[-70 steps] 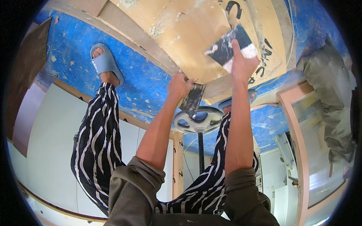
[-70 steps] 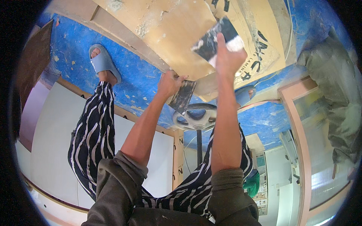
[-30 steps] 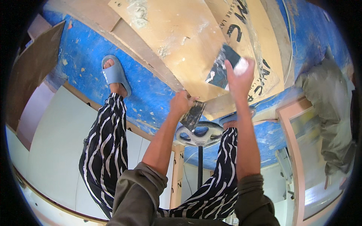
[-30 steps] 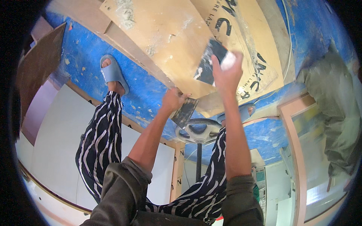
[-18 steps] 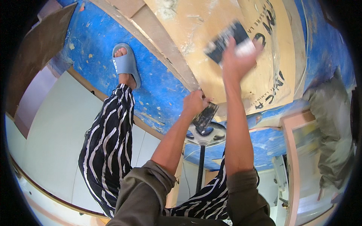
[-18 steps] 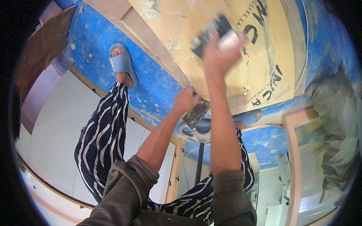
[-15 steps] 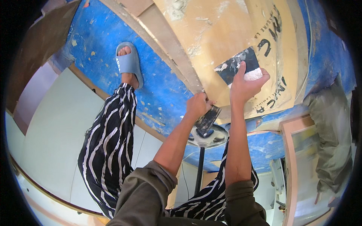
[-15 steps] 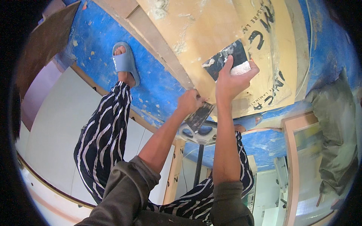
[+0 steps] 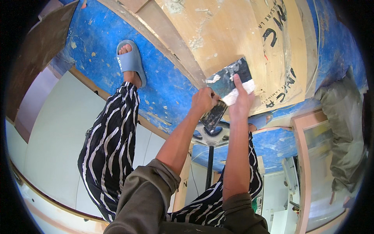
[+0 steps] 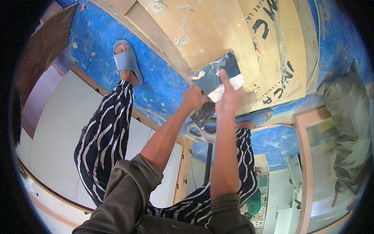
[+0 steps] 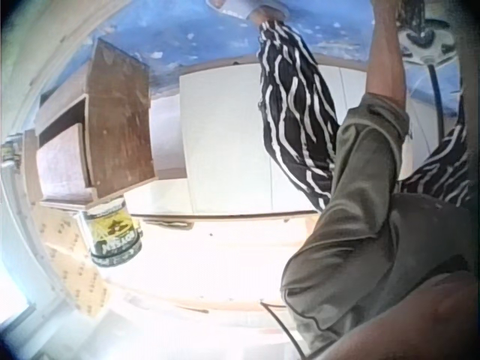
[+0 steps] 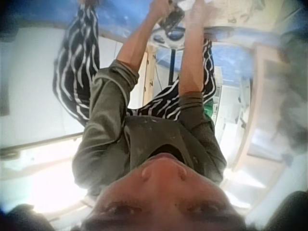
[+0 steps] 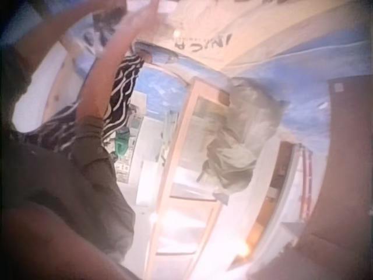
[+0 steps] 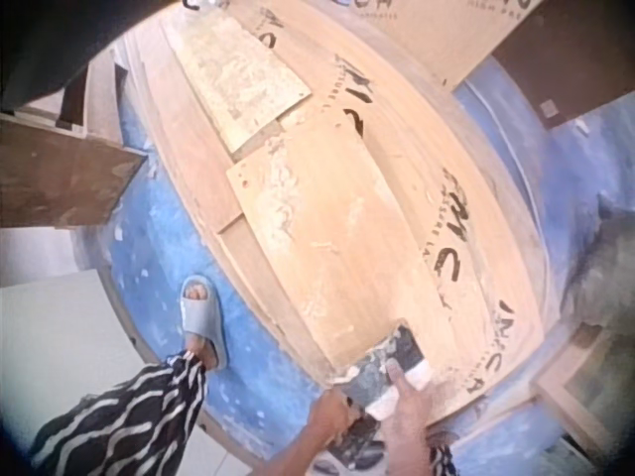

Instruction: The person applies a white filler material to a wooden board using a spatula, smoothing the substance across the surface of the board, and then picks up newspaper from a pile of trash.

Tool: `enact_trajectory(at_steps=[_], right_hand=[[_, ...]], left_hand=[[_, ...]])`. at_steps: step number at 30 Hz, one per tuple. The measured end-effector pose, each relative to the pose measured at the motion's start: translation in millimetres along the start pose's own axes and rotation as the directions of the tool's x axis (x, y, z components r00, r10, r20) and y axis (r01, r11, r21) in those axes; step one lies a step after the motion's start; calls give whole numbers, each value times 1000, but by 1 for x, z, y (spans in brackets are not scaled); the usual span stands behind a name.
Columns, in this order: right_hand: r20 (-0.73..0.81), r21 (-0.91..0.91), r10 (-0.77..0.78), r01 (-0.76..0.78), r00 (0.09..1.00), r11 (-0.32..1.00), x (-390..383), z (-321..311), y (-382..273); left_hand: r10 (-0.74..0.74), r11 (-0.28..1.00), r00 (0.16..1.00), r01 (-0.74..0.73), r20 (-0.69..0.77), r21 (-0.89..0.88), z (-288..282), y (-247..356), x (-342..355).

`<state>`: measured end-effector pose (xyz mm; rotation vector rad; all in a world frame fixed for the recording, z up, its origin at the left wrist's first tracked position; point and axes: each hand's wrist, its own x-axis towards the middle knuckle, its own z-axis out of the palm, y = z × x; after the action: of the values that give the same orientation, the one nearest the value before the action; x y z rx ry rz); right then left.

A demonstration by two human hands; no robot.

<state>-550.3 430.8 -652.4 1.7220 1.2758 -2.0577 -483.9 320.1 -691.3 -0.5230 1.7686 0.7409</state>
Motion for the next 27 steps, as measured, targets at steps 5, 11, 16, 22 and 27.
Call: enact_trajectory(at_steps=[5,11,16,22,27], right_hand=[[-27,-168,-197,190,980,967,-5,28,48],[-47,-315,-533,494,845,810,13,108,50],[-133,-132,-287,270,949,954,-20,91,67],[-197,-223,-472,430,859,875,9,167,24],[-85,-134,-392,379,916,916,-3,133,29]], left_hand=[[-24,996,1000,25,-15,91,2,-8,1],[107,994,991,-104,80,-45,2,-10,2],[112,989,992,-106,60,-101,8,-25,3],[159,982,984,-150,82,-112,7,-18,9],[150,976,987,-140,54,-165,28,-32,22]])
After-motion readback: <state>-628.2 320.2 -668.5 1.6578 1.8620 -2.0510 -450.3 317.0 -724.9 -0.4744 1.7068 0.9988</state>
